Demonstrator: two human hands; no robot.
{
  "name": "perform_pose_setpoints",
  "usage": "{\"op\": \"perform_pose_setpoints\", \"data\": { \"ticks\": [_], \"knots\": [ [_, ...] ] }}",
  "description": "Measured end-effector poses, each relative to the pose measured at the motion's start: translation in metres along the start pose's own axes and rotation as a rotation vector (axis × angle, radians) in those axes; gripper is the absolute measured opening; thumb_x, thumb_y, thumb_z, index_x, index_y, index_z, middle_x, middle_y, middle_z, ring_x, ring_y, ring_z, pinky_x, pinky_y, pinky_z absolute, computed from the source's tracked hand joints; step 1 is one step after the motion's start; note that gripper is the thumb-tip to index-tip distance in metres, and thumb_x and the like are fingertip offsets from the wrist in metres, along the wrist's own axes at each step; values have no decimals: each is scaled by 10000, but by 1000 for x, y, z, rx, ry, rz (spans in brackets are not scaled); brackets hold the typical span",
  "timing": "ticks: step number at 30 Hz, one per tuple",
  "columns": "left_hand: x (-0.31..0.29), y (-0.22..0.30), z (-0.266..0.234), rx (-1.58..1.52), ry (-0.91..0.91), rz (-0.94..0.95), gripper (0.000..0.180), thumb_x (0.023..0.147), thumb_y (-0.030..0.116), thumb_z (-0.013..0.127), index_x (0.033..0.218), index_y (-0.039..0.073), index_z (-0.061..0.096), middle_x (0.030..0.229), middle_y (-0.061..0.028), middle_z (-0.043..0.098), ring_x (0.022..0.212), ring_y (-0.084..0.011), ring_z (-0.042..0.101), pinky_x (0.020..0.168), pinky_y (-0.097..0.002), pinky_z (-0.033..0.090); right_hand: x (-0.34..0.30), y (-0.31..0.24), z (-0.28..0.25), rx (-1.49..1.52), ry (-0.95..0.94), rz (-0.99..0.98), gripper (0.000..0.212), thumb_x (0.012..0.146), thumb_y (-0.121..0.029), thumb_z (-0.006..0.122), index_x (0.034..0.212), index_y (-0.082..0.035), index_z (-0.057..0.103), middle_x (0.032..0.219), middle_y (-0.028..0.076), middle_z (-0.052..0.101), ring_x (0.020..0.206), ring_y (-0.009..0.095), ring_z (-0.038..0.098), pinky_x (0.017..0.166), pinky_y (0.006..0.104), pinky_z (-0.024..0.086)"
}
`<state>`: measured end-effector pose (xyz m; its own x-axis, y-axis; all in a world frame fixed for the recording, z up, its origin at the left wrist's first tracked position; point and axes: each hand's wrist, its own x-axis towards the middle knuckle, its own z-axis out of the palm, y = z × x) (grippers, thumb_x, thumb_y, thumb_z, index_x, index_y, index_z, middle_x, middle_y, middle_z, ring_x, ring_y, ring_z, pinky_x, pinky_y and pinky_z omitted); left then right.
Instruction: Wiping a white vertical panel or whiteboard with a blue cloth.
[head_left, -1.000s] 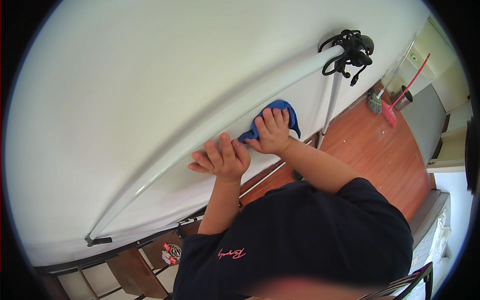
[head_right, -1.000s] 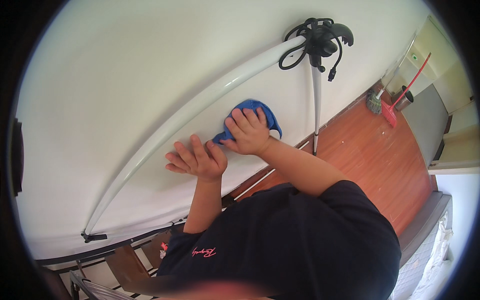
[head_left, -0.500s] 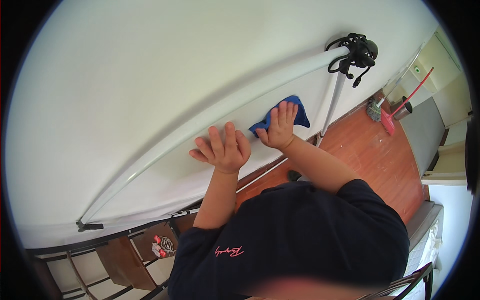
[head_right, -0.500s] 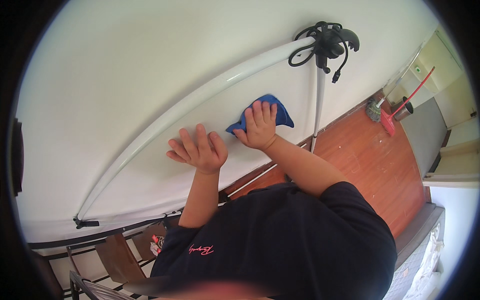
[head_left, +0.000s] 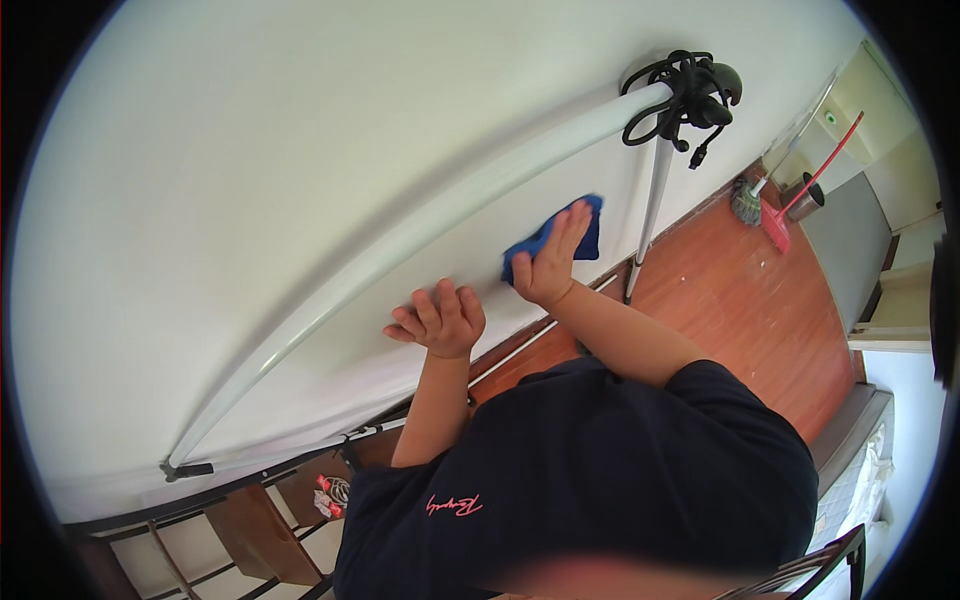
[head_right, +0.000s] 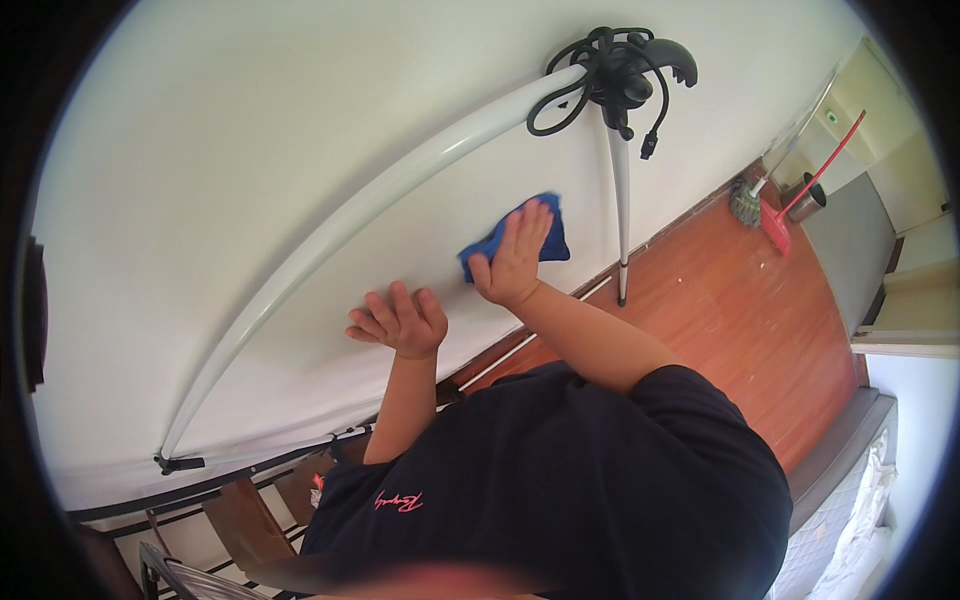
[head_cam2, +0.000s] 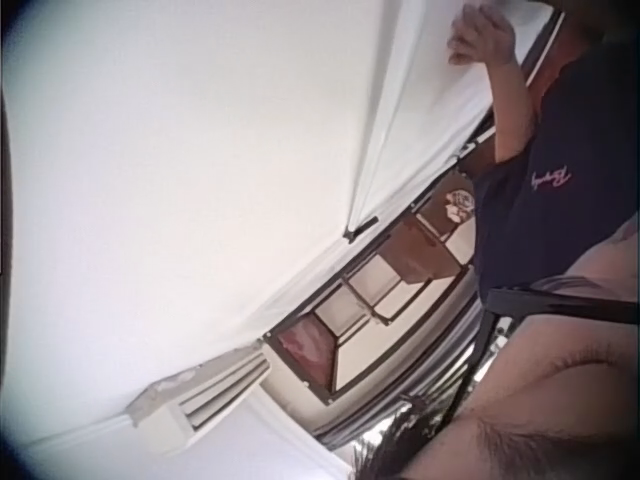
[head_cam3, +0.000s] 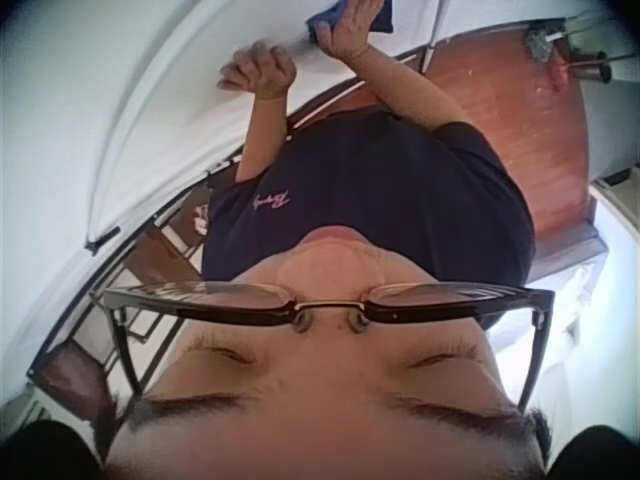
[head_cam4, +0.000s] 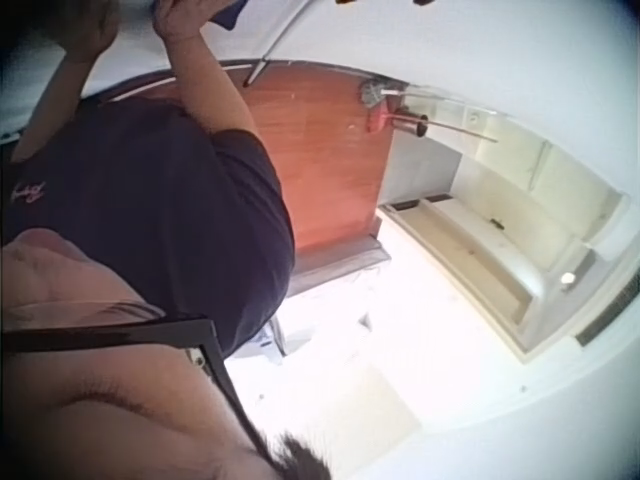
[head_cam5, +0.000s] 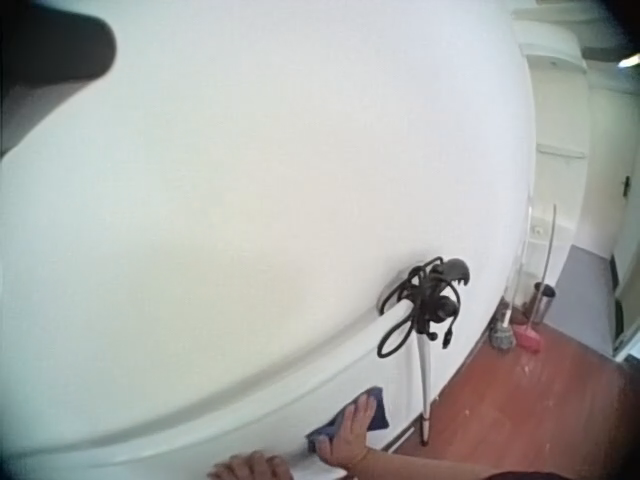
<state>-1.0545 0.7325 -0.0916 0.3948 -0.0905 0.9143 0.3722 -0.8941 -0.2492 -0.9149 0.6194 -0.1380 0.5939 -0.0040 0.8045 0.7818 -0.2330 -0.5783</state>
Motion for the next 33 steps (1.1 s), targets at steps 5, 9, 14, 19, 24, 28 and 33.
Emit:
{"op": "perform_pose_setpoints", "data": {
  "ticks": [5,9,14,19,24,28,33],
  "knots": [
    [-4,-2,0,0,11,0,476,914,269,461,1337,53,497,1535,-175,228,1443,-391,43,1129,-534,-69,-5,81,-28,-245,-214,-575,817,770,-500,637,1383,-37,359,1429,226,345,1326,470,287,1110,586,91],
    [-14,-7,-1,26,6,-45,405,944,347,417,1238,125,585,1540,-113,247,1443,-374,78,1137,-538,-39,26,68,-31,-113,-39,-132,701,938,-301,403,1454,88,133,1498,328,134,1378,517,135,1105,584,127],
    [-12,-3,0,11,15,-37,416,952,361,400,1235,121,588,1539,-112,250,1443,-370,80,1138,-536,-40,8,21,-11,-10,79,63,708,926,-234,389,1446,120,66,1499,355,30,1392,518,45,1109,588,66],
    [-9,-3,3,-4,12,-21,436,954,361,395,1272,114,562,1540,-123,240,1443,-377,72,1137,-537,-41,-12,53,-22,-115,-92,-204,729,901,-309,515,1448,54,200,1513,302,117,1375,516,131,1065,612,139],
    [-10,-8,-4,14,-12,28,505,939,301,410,1370,41,455,1538,-192,207,1441,-400,34,1127,-538,-64,22,72,-51,-60,-128,-344,673,845,-500,599,1358,-89,454,1445,244,302,1285,461,303,1014,554,254],
    [-5,-3,-2,14,-23,33,509,936,289,414,1374,31,446,1537,-207,194,1438,-414,21,1124,-542,-64,44,83,-34,-52,116,-268,723,822,-607,589,1408,-222,414,1480,226,238,1319,473,232,1041,587,197],
    [-9,-2,-1,18,2,5,467,951,333,405,1326,72,505,1533,-183,222,1436,-414,44,1119,-574,-48,41,87,-37,-29,87,-243,709,859,-586,548,1444,-233,361,1515,242,175,1368,478,161,1073,596,121]
  ]
}}
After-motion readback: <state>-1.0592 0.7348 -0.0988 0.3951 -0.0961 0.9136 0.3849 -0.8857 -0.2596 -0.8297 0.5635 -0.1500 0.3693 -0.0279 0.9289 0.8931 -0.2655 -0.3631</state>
